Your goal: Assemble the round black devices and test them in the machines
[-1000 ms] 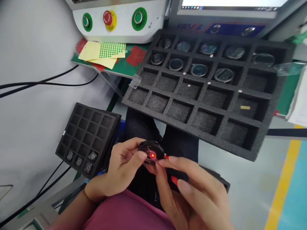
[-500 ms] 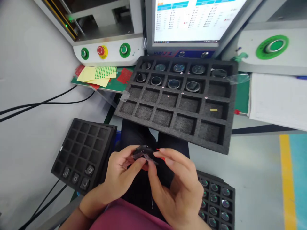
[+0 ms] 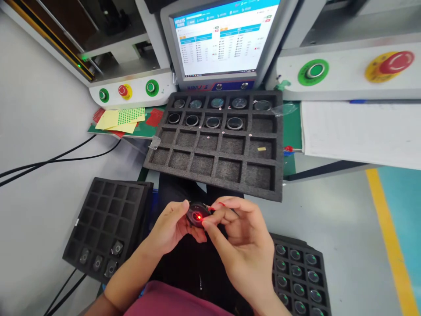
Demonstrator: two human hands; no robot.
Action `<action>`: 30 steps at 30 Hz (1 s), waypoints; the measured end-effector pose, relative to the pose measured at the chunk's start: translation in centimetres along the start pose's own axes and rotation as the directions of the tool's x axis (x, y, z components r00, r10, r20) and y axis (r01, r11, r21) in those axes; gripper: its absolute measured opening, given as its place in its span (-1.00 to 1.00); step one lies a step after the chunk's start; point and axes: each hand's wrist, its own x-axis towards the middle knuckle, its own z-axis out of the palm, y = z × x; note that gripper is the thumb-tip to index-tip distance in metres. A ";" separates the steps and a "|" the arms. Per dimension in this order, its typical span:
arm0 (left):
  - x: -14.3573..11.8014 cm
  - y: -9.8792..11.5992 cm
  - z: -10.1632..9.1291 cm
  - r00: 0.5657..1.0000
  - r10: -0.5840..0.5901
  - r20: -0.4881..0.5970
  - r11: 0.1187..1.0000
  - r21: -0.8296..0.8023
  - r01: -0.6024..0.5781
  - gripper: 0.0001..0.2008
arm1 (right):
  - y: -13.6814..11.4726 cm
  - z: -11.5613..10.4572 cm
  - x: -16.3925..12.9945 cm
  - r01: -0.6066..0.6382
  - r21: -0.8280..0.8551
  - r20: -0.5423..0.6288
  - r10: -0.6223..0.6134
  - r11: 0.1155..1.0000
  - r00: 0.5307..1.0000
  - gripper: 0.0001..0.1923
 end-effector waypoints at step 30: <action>1.5 2.4 -0.5 0.950 0.063 -0.305 0.996 0.076 -0.041 -0.49 | 4.7 -13.6 19.4 -0.062 -0.472 -0.423 -0.164 0.879 0.891 -0.77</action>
